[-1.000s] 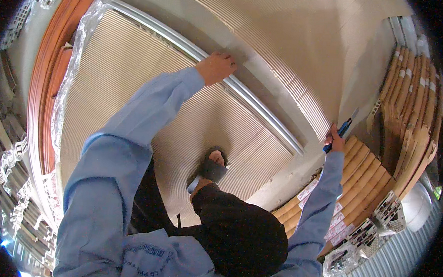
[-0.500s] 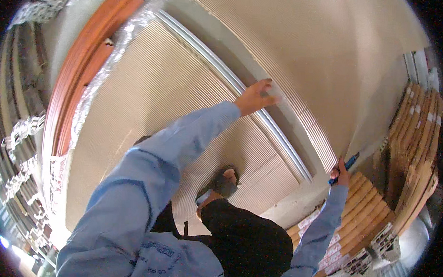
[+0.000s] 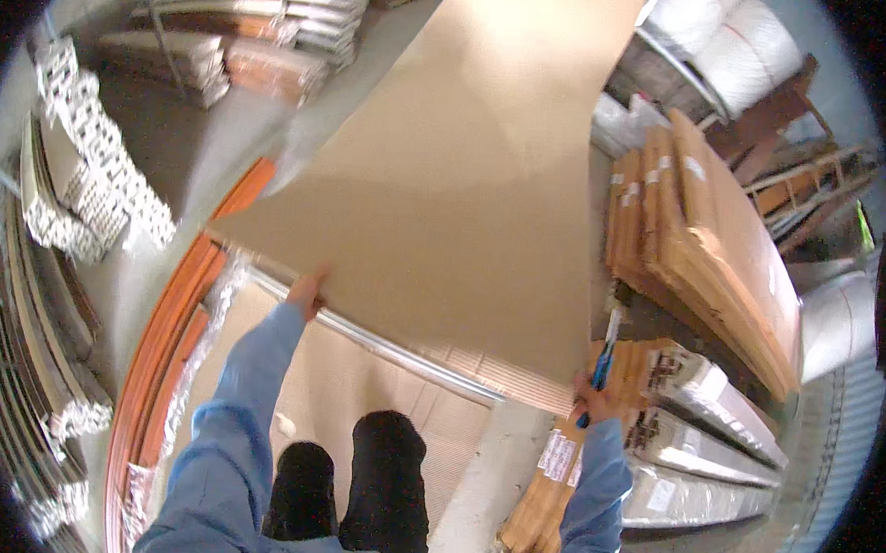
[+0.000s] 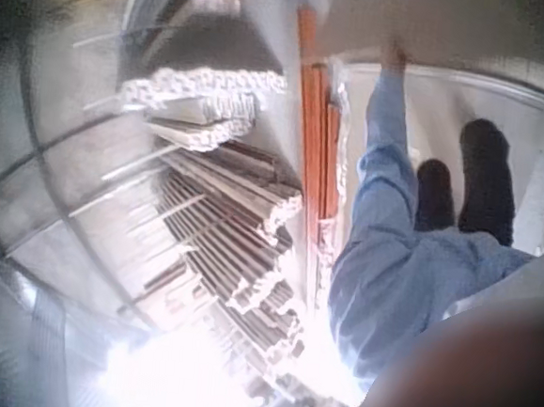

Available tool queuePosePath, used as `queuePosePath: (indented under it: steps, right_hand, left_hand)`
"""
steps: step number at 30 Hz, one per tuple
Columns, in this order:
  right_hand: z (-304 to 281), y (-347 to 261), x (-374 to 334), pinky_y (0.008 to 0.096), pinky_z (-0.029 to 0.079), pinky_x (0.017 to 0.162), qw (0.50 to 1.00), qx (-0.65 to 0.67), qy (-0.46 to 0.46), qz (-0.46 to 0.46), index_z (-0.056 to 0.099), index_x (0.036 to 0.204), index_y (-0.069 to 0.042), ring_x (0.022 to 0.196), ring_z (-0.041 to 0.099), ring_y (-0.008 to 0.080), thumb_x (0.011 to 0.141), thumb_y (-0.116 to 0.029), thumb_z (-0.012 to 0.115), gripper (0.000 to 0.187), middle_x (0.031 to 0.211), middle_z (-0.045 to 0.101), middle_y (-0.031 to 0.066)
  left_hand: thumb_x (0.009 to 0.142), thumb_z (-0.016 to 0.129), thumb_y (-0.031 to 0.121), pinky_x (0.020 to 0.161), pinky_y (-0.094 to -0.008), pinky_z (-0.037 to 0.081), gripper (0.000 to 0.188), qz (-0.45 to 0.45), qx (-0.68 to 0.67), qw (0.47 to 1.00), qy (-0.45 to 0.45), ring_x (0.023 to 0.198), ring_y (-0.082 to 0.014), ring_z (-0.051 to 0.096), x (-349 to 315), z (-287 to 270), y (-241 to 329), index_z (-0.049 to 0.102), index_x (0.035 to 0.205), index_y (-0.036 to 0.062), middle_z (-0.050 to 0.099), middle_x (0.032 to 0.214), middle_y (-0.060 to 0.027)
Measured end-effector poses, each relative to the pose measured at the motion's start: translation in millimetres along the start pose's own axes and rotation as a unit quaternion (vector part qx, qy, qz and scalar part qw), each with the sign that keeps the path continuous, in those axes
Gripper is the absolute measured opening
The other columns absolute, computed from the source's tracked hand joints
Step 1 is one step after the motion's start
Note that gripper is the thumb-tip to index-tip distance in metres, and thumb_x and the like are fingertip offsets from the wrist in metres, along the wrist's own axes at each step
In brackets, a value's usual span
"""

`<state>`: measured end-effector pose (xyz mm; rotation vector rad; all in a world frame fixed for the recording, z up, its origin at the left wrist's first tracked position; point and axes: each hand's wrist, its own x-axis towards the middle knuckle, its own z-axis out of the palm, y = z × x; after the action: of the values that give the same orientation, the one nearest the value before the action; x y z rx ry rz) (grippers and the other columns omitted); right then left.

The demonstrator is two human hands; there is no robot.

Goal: The person repeatedly cuts large ribbed sheets on the floor using a utility knife and a metal straightedge. They position the sheet, align the straightedge, cut along it, then lift and reposition the sheet to repeat the process.

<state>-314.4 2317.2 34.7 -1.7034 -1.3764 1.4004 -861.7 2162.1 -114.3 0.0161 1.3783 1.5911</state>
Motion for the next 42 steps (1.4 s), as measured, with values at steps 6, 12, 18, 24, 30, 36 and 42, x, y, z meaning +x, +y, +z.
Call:
queuePosePath:
  steps: [6,12,18,24,30,36,42]
  right_hand:
    - [-71.0,-33.3,-154.3,0.0261,0.038,0.035,0.993,-0.111,-0.015,-0.031,0.056,0.07,-0.009,0.039,0.048,0.011,0.075,-0.025,0.075,0.025,0.053,0.053,0.001]
    - [-116.9,-16.6,-333.1,0.0271,0.04,0.039,0.997,-0.016,0.075,-0.033,0.058,0.07,-0.007,0.041,0.049,0.0115,0.076,-0.024,0.072,0.023,0.055,0.054,0.0023]
    - [-135.2,-33.9,-484.5,0.0295,0.04,0.039,0.99,-0.028,0.112,-0.076,0.058,0.073,-0.007,0.043,0.049,0.0129,0.074,-0.02,0.072,0.019,0.058,0.055,0.0036]
    - [-150.7,-43.0,-611.4,0.0372,0.046,0.05,0.991,-0.064,0.089,-0.078,0.061,0.081,-0.004,0.055,0.057,0.0201,0.069,-0.038,0.073,0.038,0.065,0.06,0.0086]
    - [-184.3,16.4,-751.4,0.0396,0.049,0.059,0.967,-0.162,0.17,-0.101,0.063,0.088,-0.004,0.068,0.062,0.0251,0.069,-0.046,0.072,0.047,0.072,0.064,0.0115]
    - [-210.2,98.8,-916.3,0.0426,0.049,0.072,0.976,-0.187,0.106,-0.035,0.062,0.097,-0.006,0.084,0.062,0.034,0.07,-0.043,0.068,0.046,0.09,0.064,0.02]
    - [-209.6,152.0,-1088.6,0.0439,0.049,0.077,0.978,-0.186,0.09,-0.009,0.062,0.102,-0.012,0.091,0.061,0.0354,0.072,-0.033,0.063,0.037,0.095,0.064,0.0179]
  left_hand:
    - [0.086,0.058,0.033,0.077,-0.039,0.051,0.041,-0.05,-0.021,0.998,0.016,0.094,-0.0226,0.06,-205.2,-23.5,16.6,0.052,0.118,0.0089,0.06,0.111,-0.0064]
    - [0.087,0.058,0.035,0.068,-0.0413,0.057,0.047,0.016,-0.007,1.0,-0.009,0.089,-0.0269,0.063,-408.9,-39.4,73.7,0.048,0.122,0.0056,0.061,0.109,-0.0103]
    - [0.085,0.06,0.038,0.066,-0.0403,0.056,0.049,0.108,0.015,0.994,-0.01,0.09,-0.0254,0.064,-570.3,-61.3,145.6,0.05,0.121,0.0065,0.061,0.11,-0.0093]
    - [0.084,0.062,0.035,0.065,-0.0375,0.055,0.047,0.182,-0.007,0.983,-0.03,0.088,-0.023,0.064,-697.3,-97.0,178.1,0.052,0.121,0.0071,0.062,0.108,-0.0084]
    - [0.081,0.065,0.036,0.069,-0.0429,0.056,0.053,0.15,0.001,0.988,-0.032,0.095,-0.0282,0.061,-811.1,-179.6,115.8,0.05,0.123,0.0072,0.061,0.11,-0.0099]
    - [0.078,0.068,0.038,0.075,-0.0423,0.053,0.058,0.116,0.042,0.992,-0.027,0.104,-0.0278,0.058,-934.3,-297.7,23.0,0.048,0.126,0.0109,0.056,0.12,-0.0092]
    - [0.078,0.063,0.048,0.083,-0.0361,0.047,0.063,0.044,0.087,0.995,-0.002,0.111,-0.0237,0.051,-1048.5,-412.7,-30.4,0.048,0.126,0.0111,0.054,0.124,-0.0065]
